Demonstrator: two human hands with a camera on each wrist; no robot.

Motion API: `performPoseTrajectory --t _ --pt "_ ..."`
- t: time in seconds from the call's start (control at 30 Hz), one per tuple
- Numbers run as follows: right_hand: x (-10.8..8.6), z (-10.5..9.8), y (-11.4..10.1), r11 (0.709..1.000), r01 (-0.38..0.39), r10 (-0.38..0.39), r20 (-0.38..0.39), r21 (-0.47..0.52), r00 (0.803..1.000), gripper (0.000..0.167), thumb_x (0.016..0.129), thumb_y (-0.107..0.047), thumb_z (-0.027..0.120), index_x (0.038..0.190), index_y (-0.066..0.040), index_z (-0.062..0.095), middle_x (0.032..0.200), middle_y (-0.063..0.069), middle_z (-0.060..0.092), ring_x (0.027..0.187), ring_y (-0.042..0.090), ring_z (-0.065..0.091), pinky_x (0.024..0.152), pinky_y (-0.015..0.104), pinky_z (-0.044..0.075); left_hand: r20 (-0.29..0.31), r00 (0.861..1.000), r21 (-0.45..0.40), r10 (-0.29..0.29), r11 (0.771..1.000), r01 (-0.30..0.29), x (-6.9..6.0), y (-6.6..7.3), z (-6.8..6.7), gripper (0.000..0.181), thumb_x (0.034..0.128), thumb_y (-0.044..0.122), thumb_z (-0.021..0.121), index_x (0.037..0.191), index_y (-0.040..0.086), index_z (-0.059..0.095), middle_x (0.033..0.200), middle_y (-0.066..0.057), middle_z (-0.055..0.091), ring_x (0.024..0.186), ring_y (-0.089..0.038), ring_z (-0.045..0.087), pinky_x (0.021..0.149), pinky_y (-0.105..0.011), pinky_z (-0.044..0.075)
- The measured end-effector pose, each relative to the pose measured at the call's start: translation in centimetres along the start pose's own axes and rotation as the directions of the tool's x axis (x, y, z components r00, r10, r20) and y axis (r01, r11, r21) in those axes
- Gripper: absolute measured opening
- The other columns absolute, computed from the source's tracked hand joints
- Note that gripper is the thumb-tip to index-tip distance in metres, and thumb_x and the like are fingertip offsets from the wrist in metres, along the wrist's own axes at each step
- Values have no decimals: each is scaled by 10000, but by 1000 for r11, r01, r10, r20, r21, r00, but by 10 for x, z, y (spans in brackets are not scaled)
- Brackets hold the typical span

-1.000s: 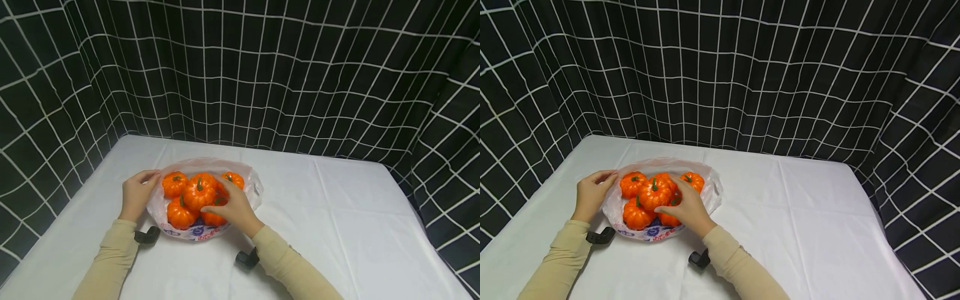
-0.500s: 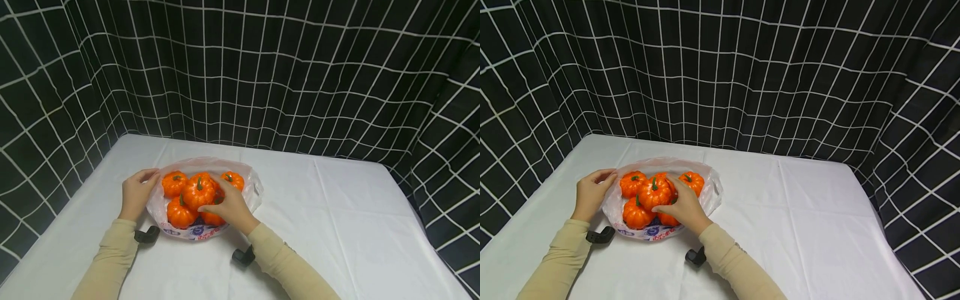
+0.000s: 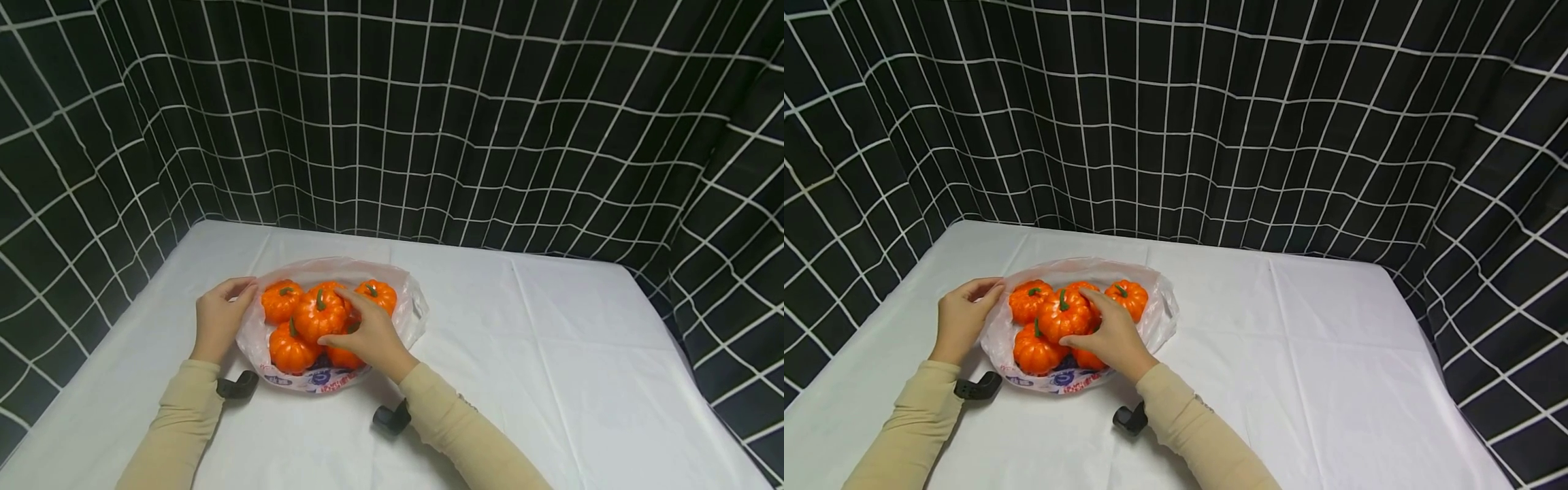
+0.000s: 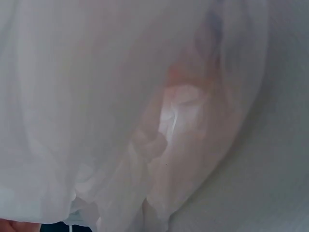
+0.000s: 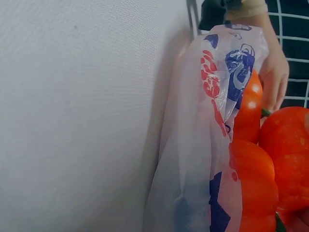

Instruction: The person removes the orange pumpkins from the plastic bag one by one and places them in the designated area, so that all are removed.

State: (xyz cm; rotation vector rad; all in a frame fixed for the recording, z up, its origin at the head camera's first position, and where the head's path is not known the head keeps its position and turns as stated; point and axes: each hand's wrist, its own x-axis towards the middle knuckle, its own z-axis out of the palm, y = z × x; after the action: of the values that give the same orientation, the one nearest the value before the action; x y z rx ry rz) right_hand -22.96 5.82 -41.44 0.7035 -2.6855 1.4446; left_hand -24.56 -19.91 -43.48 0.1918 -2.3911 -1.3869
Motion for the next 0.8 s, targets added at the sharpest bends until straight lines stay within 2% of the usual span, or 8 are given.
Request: performPoseTrajectory --t 0.2,0.33,0.53,0.8 --pt "0 0 0 1000 -5 5 -10 5 1000 818 748 -279 875 1454 -126 491 1498 116 509 1346 315 528 1122 471 443 -3 1000 12 2 1000 -2 0 -2 1 306 964 231 652 1191 31 702 1191 -192 712 1186 -349 632 1060 -476 496" --pt "0 -3 -1 999 -1 2 -22 46 1000 802 751 -266 873 1448 -130 499 1473 87 537 1325 294 546 1117 478 447 -15 1000 7 23 1000 -23 0 -3 1 293 958 210 660 1177 21 706 1176 -203 715 1164 -359 641 1047 -485 502" --pt "-2 -9 -3 995 5 -1 -38 104 999 774 754 -239 872 1434 -158 513 1422 55 579 1300 264 567 1112 456 457 -8 1000 8 20 1000 -20 -1 -2 1 302 961 224 656 1182 25 704 1193 -197 710 1176 -356 636 1056 -487 496" --pt "-8 -20 -4 988 -11 20 -57 153 998 780 739 -184 879 1430 -132 520 1412 67 585 1296 274 571 1081 424 488 -11 1000 22 24 999 -24 -2 0 -1 301 963 219 651 1182 18 702 1196 -203 708 1176 -366 637 1053 -494 496"
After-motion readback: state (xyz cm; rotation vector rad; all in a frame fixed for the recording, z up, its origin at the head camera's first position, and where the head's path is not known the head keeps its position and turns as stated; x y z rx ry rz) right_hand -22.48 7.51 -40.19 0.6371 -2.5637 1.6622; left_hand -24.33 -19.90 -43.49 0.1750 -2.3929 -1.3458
